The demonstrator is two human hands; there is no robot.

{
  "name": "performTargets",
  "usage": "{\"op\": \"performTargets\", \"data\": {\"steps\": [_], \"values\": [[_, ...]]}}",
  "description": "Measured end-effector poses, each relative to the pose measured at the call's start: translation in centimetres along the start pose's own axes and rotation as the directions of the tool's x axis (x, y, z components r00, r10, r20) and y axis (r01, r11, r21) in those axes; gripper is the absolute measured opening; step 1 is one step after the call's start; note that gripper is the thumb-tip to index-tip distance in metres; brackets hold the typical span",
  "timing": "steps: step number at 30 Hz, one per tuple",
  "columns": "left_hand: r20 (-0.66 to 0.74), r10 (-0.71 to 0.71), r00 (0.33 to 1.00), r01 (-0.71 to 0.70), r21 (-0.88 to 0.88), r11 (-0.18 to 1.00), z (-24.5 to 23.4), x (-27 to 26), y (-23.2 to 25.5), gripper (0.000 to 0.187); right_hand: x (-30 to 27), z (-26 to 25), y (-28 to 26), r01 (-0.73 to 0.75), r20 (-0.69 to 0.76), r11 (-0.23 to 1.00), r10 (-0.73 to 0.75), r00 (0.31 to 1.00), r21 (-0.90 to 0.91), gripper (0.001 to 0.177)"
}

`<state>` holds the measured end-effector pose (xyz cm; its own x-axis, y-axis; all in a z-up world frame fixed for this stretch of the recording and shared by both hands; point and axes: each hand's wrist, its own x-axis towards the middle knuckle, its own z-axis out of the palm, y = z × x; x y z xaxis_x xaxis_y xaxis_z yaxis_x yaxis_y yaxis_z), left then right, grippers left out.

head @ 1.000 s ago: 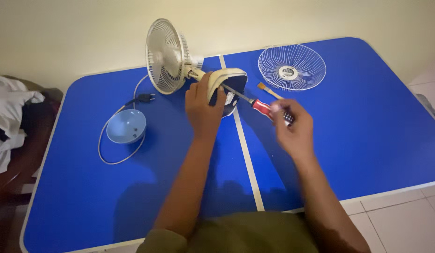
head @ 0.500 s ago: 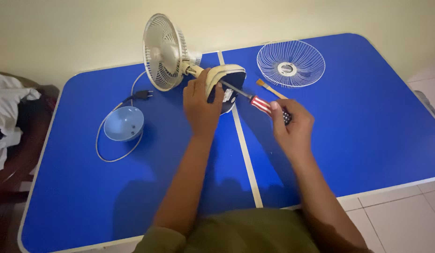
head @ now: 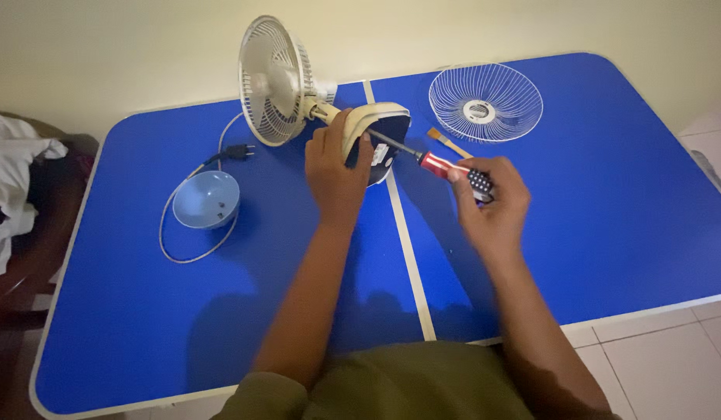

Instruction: The person reassembles a small electric fan by arranging internal wires, placing the back cover, and securing it with screws using a screwdriver. The fan remains on a blue table throughout the process.

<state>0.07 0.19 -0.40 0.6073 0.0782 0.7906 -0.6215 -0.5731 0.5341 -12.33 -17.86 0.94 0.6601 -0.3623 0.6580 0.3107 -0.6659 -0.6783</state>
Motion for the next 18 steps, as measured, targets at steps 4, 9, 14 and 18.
{"op": "performTargets", "data": {"steps": [4,9,14,18], "values": [[0.014,-0.001,1.000,0.001,-0.006,1.000,-0.12,0.11,0.05,0.042,0.18,0.34,0.15,-0.223,0.116,0.968,0.210,0.971,0.115,0.010],[0.022,-0.008,1.000,0.008,-0.001,1.000,-0.17,0.15,-0.02,0.042,0.10,0.19,0.14,-0.051,0.084,0.961,0.029,0.996,0.272,0.036],[0.006,-0.003,1.000,0.003,-0.016,1.000,-0.23,0.04,0.16,0.041,0.09,0.16,-0.16,0.052,0.027,0.977,-0.059,0.998,0.209,0.024],[0.014,-0.006,1.000,0.007,-0.018,1.000,-0.29,0.02,0.20,0.041,0.06,0.15,-0.58,0.047,0.016,0.995,-0.048,0.999,0.089,0.013]]}}
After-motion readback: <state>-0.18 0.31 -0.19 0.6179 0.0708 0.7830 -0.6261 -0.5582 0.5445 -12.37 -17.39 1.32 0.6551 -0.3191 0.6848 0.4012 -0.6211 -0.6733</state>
